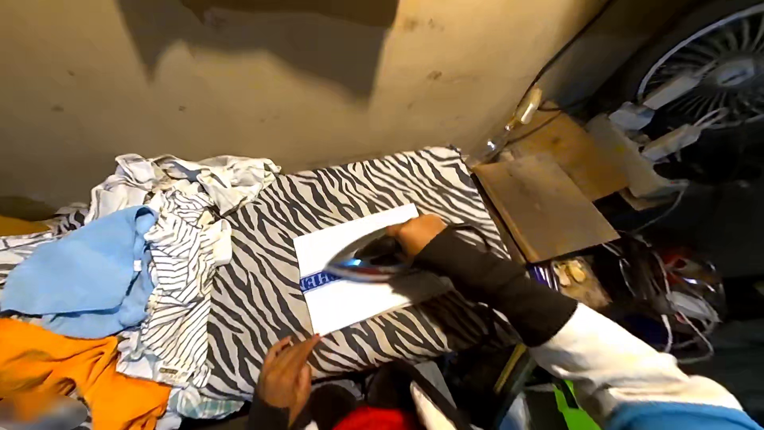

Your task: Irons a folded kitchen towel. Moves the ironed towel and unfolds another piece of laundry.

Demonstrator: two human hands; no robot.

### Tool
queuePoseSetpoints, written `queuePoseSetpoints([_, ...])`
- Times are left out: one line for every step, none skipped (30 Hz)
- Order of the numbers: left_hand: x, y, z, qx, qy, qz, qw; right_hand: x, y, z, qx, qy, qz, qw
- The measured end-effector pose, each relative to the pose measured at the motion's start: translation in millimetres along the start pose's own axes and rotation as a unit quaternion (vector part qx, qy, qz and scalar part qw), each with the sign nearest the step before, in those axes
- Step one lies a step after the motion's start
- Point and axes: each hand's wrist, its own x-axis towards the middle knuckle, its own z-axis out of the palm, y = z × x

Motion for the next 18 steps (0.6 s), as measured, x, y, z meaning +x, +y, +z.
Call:
queuePoseSetpoints([6.9,3.2,-12.3,0.010,0.022,0.009,1.000,-8.4,-26.9,16.6,0.026,-0.039,-0.051,0.998])
queuePoseSetpoints([19.4,7.3,-22.3,0.012,0.044,0.023,0.999,-17.2,-54.0,29.6,0.033,-0.071,-0.098,0.992])
queuePoseSetpoints([33.5,12.7,-30.6,0.009,0.067,0.036,0.997,-25.8,-77.9,36.4,0.033,-0.103,-0.128,0.986])
queuePoseSetpoints([46.4,18.1,-37.1,0.006,0.087,0.050,0.995,-32.7,-93.5,39.9,0.035,-0.123,-0.138,0.982])
queuePoseSetpoints([56.2,22.5,-42.9,0.002,0.095,0.061,0.994,-37.6,-98.3,38.8,0.040,-0.139,-0.129,0.981])
queuePoseSetpoints([62.1,25.0,-47.8,-0.003,0.097,0.070,0.993,-42.6,-91.6,34.7,0.048,-0.139,-0.104,0.984])
queuePoseSetpoints([63.8,25.2,-51.9,-0.007,0.095,0.077,0.992,-47.5,-74.4,29.8,0.057,-0.126,-0.066,0.988])
queuePoseSetpoints([62.4,22.9,-55.7,-0.012,0.091,0.081,0.993,-51.5,-49.2,24.2,0.065,-0.113,-0.020,0.991])
queuePoseSetpoints([58.9,18.1,-59.9,-0.013,0.082,0.080,0.993,-56.1,-18.1,20.2,0.064,-0.102,0.023,0.992])
queuePoseSetpoints([54.0,11.4,-64.0,-0.008,0.073,0.076,0.994,-62.9,17.8,23.7,0.036,-0.065,0.046,0.996])
queuePoseSetpoints([48.8,4.6,-67.4,0.002,0.065,0.068,0.996,-71.4,55.0,34.6,-0.001,0.021,0.037,0.999])
queuePoseSetpoints([44.1,-0.6,-70.1,0.013,0.062,0.059,0.996,-78.9,85.3,44.3,-0.034,0.090,0.018,0.995])
queuePoseSetpoints([41.2,-3.7,-71.8,0.023,0.064,0.053,0.996,-83.8,103.2,50.9,-0.055,0.123,-0.002,0.991])
queuePoseSetpoints([41.8,-4.7,-72.5,0.029,0.070,0.051,0.996,-84.8,108.9,58.9,-0.067,0.148,-0.026,0.986])
queuePoseSetpoints([46.0,-2.6,-73.0,0.032,0.072,0.054,0.995,-81.3,101.3,64.9,-0.058,0.161,-0.047,0.984])
queuePoseSetpoints([52.5,2.5,-72.9,0.027,0.071,0.062,0.995,-75.3,79.8,64.2,-0.033,0.144,-0.053,0.988])
queuePoseSetpoints([60.7,10.3,-71.5,0.017,0.070,0.076,0.994,-68.3,49.7,59.1,-0.004,0.100,-0.053,0.994])
queuePoseSetpoints([69.7,20.2,-69.2,0.002,0.071,0.094,0.993,-61.3,14.2,51.7,0.028,0.047,-0.054,0.997])
